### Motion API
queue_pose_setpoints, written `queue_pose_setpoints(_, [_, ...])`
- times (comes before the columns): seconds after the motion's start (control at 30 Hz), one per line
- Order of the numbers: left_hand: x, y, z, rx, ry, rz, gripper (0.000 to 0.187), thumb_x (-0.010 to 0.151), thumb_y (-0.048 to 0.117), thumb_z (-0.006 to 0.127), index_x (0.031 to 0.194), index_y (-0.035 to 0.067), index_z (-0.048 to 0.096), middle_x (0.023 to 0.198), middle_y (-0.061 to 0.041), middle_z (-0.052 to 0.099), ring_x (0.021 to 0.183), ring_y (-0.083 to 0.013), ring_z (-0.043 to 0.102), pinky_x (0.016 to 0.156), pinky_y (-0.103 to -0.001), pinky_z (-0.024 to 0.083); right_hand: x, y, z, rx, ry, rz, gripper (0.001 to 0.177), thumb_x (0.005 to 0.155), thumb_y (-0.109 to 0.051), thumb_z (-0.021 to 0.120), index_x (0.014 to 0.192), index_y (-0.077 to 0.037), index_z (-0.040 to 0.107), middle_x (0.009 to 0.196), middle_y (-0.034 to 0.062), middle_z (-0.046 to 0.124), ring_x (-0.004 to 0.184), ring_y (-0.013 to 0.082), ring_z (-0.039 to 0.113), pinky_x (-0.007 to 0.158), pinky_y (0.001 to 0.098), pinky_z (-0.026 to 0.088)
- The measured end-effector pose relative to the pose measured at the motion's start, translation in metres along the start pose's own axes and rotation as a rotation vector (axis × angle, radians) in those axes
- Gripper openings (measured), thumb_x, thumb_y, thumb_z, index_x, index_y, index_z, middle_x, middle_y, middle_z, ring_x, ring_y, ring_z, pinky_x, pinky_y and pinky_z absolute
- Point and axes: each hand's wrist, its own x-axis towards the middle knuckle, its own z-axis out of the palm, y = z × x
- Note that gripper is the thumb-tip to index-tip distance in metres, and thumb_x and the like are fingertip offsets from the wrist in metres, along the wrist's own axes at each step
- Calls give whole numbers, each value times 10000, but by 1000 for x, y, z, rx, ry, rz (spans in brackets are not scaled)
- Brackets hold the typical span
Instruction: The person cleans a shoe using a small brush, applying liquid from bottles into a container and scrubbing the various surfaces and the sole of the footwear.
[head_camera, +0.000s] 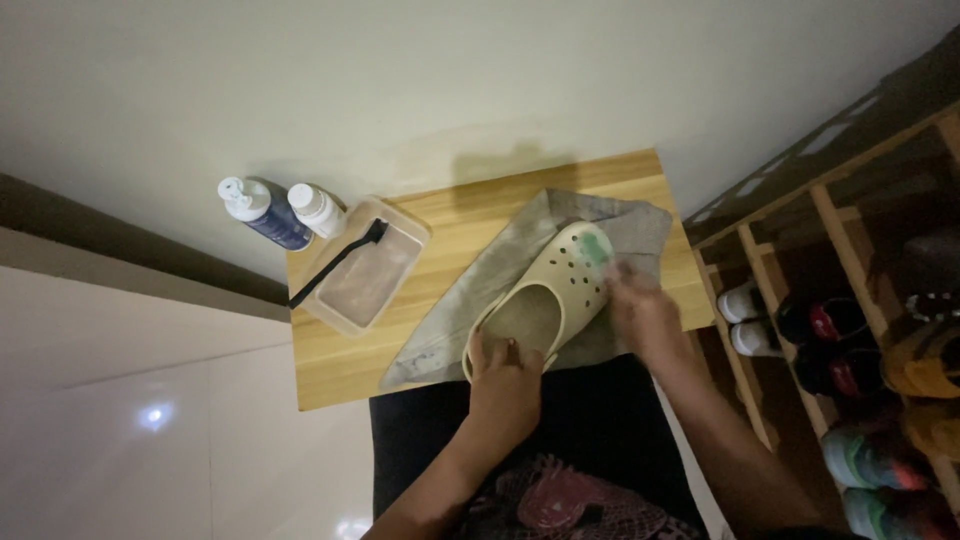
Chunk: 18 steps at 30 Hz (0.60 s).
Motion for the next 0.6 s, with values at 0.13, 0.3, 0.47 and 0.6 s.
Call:
queue_pose_setpoints(0.13, [-1,-2,4,-11,20,6,166,913,110,592,1051,33,642,1180,-331,687,1289,-425,540,1146,-743,45,24,-42,-53,-233,-140,-40,500,928,-284,552,1391,-458,626,933,49,709,872,334,711,741,495,603])
queue_pose_setpoints(0.3, [0,-2,1,-19,36,8,154,914,108,586,1043,42,638,1162,-327,698,1298,-420,541,1140,-733,66,46,-84,-73,141,-170,29,308,948,-128,635,1180,-246,799,860,111,746,812,334,724,689,408,586])
queue_pose_setpoints(0.47, [-1,0,1,-32,-14,-9,180,920,125,590,1086,64,620,1251,-341,653,1341,-427,490,1155,-730,43,71,-32,-64,-33,-218,120,181,893,-165,702,1037,-234,785,767,20,687,765,215,694,685,347,547])
queue_pose_setpoints(0.6, [9,-17,59,-49,336,101,223,766,84,588,980,39,637,1079,-421,630,1131,-484,554,1154,-782,79,78,-121,-121,121,-596,402,450,977,-101,611,1353,-341,660,1347,21,681,742,171,649,612,307,540])
